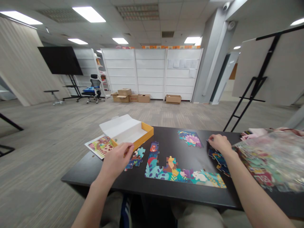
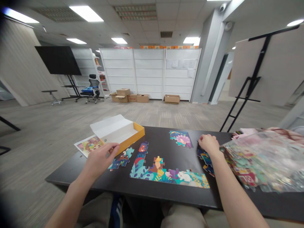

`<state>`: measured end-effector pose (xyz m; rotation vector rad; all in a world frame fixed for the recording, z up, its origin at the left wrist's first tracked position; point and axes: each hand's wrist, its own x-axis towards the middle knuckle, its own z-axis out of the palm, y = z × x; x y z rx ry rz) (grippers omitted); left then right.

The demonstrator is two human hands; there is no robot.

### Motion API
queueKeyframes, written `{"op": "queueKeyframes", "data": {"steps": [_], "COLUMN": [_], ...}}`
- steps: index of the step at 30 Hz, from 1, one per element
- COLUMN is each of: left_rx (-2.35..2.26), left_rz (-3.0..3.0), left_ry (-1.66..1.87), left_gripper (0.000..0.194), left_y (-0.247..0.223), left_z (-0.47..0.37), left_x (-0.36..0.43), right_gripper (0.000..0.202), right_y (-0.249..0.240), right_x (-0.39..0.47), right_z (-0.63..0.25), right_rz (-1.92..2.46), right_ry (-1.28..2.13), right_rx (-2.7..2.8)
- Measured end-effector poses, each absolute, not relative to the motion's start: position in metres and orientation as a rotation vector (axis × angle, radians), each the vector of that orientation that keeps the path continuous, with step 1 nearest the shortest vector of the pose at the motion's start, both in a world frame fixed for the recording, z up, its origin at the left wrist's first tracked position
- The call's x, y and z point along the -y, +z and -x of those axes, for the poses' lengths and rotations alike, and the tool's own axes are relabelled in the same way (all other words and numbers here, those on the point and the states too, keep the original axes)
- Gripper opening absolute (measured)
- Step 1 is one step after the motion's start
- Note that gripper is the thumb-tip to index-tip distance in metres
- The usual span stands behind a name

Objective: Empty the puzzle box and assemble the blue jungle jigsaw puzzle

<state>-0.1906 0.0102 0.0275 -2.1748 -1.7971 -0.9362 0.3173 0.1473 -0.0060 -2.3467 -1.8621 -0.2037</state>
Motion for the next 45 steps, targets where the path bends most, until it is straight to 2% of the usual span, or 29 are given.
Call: {"op": "queueKeyframes", "data": {"steps": [4,9,12,20,26,31,36,45], "left_rx": [1.888,1.970,2.001,2.000,1.885,1.846,1.958,2.023], "left_rz": [2.386,2.495,2.507,2.492,2.535,2.596,2.565,2.455], "left_ry": [-0.622,-0.454,-0.426,-0.324,-0.483,-0.504,-0.304,-0.214], "left_gripper": [0.028,0.042,0.045,0.035,0.042,0.042,0.036,0.031], "left_y": [0.022,0.016,0.011,0.014,0.022,0.024,0.023,0.021], "left_z": [0.191,0.192,0.192,0.188,0.180,0.171,0.168,0.169], "left_x": [0.001,0.004,-0.001,-0.009,-0.007,-0.009,-0.012,-0.011], "right_gripper": [0.034,0.032,0.032,0.032,0.033,0.028,0.025,0.038], "right_y": [0.002,0.008,0.007,0.010,0.020,0.015,0.005,-0.008], "right_x": [-0.143,-0.140,-0.140,-0.143,-0.140,-0.141,-0.145,-0.145], "right_z": [-0.310,-0.303,-0.302,-0.316,-0.319,-0.294,-0.279,-0.268], "right_rz": [2.304,2.206,2.166,2.148,2.126,1.992,1.857,1.667], "right_ry": [-0.277,-0.307,-0.299,-0.209,-0.182,-0.170,-0.095,0.043], "right_rx": [1.809,1.798,1.802,1.664,1.444,1.736,2.133,2.314]}}
